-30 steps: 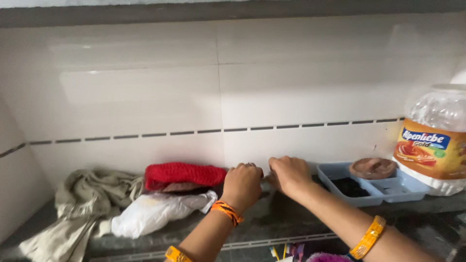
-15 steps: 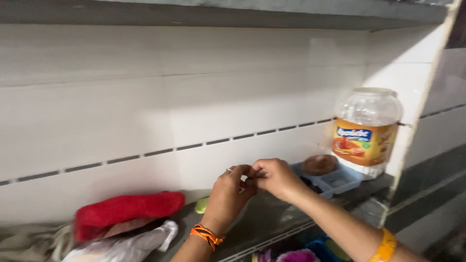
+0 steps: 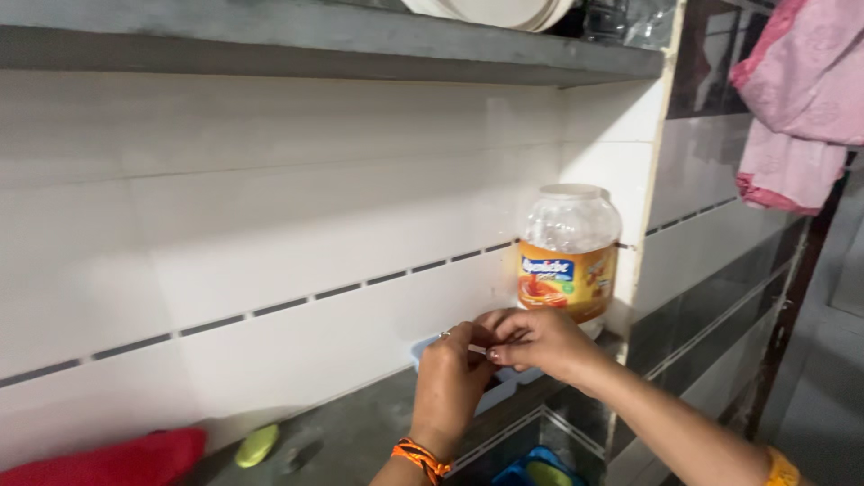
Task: The person wipes a light blue plastic tray with a cloth, then places several small items including a brown sponge, a green sponge, a red scrubber, and a white cloth into the tray on a tiled bathroom shelf.
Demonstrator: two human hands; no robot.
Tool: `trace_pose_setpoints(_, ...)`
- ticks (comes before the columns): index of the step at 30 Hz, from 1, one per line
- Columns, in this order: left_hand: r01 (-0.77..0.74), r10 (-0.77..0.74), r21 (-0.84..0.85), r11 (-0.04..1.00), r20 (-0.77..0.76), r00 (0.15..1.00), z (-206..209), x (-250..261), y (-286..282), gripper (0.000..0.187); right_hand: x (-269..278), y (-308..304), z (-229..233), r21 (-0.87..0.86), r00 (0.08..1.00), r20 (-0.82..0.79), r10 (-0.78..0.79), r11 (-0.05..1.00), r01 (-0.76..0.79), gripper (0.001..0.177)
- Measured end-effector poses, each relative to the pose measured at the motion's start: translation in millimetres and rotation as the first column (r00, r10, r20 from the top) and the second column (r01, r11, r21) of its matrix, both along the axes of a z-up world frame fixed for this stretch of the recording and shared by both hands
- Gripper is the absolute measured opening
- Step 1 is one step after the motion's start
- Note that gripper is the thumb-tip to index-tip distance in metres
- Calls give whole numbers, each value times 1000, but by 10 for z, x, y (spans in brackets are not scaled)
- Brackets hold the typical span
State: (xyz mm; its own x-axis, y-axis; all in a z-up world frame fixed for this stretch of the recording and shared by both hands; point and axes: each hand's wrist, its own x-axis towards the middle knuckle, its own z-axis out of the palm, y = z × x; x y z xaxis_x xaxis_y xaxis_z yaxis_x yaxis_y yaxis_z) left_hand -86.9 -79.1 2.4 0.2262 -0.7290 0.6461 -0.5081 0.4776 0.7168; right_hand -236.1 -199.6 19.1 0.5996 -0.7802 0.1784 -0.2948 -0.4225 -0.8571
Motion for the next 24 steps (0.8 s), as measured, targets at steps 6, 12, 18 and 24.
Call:
trace_pose_setpoints(6,-104,123,-111,988,186,975,-36,-353,-411,44,-253,-454,4,-433,999,37,8,901,9,18)
trace_pose_setpoints(12,-392,279,146,908,488,827,-187,-541,-641,58,-376,-658,19,-702,919,-386,-82,672,-235,15)
trace_pose_setpoints(18,-409,311,88,908,510,802,-236,-570,-749,55,-326,-646,47,-671,859,-498,-117,680,-296,19)
trace_pose_setpoints(24,-440,289,174,881,539,791,-268,-604,-831,60,-286,-682,44,-708,859,-493,-141,639,-301,26)
